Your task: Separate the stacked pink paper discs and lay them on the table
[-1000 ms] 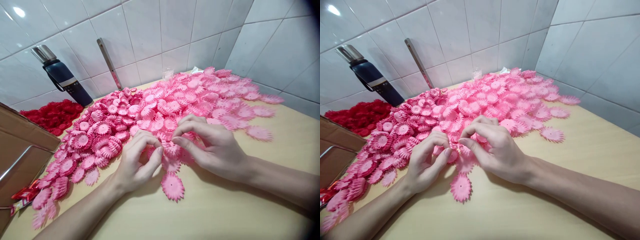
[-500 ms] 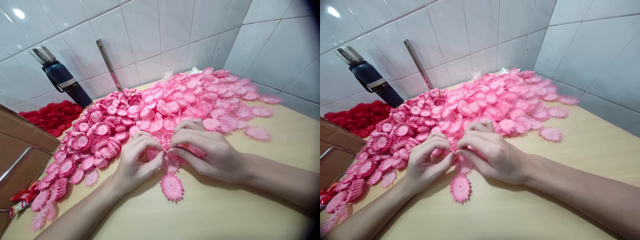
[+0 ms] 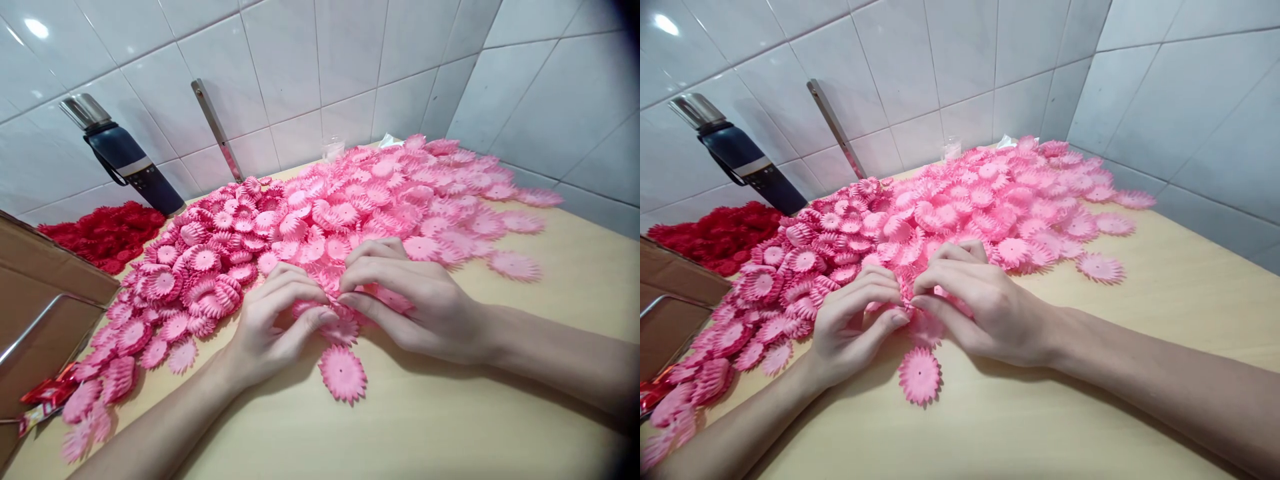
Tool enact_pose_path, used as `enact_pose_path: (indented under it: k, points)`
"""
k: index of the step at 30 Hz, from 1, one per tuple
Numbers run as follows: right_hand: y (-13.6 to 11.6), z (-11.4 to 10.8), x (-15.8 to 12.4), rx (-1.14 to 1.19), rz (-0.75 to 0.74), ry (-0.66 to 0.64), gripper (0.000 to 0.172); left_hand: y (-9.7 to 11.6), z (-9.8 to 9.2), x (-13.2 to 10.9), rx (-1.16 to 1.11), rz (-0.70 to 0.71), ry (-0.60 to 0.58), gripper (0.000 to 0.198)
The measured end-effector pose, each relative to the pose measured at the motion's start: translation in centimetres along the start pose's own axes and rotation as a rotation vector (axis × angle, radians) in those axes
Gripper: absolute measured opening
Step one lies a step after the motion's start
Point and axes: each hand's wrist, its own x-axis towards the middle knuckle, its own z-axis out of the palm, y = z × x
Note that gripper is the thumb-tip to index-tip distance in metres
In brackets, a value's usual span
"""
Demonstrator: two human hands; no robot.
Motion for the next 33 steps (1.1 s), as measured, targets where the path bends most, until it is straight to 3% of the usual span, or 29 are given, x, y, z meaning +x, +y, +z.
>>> enact_pose_path:
  k: [8,15,33]
  points:
    - [0.04,0.01,0.2,0.0,-0.004,-0.002,0.01,-0.39,-0.11,0.0,0.016,0.015,-0.017,0.009]
    - [0.15,0.05,0.13,-0.002,0.003,0.002,0.01,0.42,0.01,0.27,0.021,-0.073,-0.022,0.009]
    - [0.02,-0.02,0.06,-0.022,-0.016,-0.052,0.01,0.06,-0.08,0.18,0.05,-0.039,-0.02,0.01]
